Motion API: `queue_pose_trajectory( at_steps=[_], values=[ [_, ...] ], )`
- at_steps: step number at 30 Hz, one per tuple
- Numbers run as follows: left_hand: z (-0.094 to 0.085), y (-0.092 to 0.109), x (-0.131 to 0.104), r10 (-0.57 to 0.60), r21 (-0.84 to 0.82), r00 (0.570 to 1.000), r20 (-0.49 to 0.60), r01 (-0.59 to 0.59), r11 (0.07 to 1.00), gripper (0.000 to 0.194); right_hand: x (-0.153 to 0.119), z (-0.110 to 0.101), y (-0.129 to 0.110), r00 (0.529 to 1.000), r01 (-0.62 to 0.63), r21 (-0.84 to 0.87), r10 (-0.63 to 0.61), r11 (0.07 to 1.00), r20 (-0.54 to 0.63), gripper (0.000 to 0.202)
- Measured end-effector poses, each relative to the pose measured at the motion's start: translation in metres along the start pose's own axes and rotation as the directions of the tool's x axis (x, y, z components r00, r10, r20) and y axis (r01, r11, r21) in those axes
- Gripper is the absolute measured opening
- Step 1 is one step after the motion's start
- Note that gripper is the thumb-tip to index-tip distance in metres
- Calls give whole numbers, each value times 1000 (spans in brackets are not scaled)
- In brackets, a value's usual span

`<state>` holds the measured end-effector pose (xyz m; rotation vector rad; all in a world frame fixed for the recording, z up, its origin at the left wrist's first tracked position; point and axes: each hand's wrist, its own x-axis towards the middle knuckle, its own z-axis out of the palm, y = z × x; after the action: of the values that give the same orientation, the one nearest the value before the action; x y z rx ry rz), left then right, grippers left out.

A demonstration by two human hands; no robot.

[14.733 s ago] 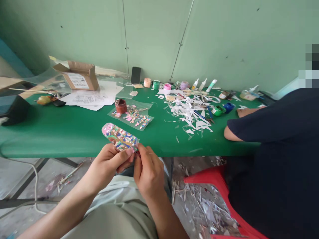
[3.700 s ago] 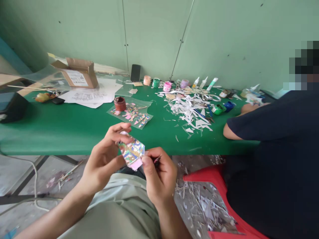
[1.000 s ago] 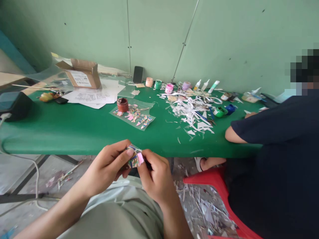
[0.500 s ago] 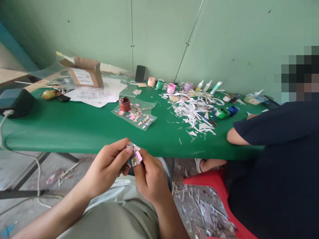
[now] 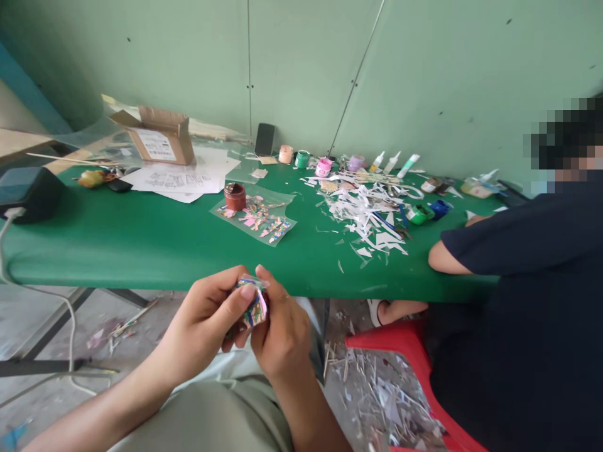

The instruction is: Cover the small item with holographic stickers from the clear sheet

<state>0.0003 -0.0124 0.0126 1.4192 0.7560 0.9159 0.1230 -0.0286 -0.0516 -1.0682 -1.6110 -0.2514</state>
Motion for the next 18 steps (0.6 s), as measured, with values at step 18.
queue_pose_trajectory(
  at_steps=[18],
  values=[
    [13, -6, 0, -38, -227, 999, -26, 31, 973, 45, -5, 9, -8, 991, -13, -127, -4, 992, -134, 38]
  ],
)
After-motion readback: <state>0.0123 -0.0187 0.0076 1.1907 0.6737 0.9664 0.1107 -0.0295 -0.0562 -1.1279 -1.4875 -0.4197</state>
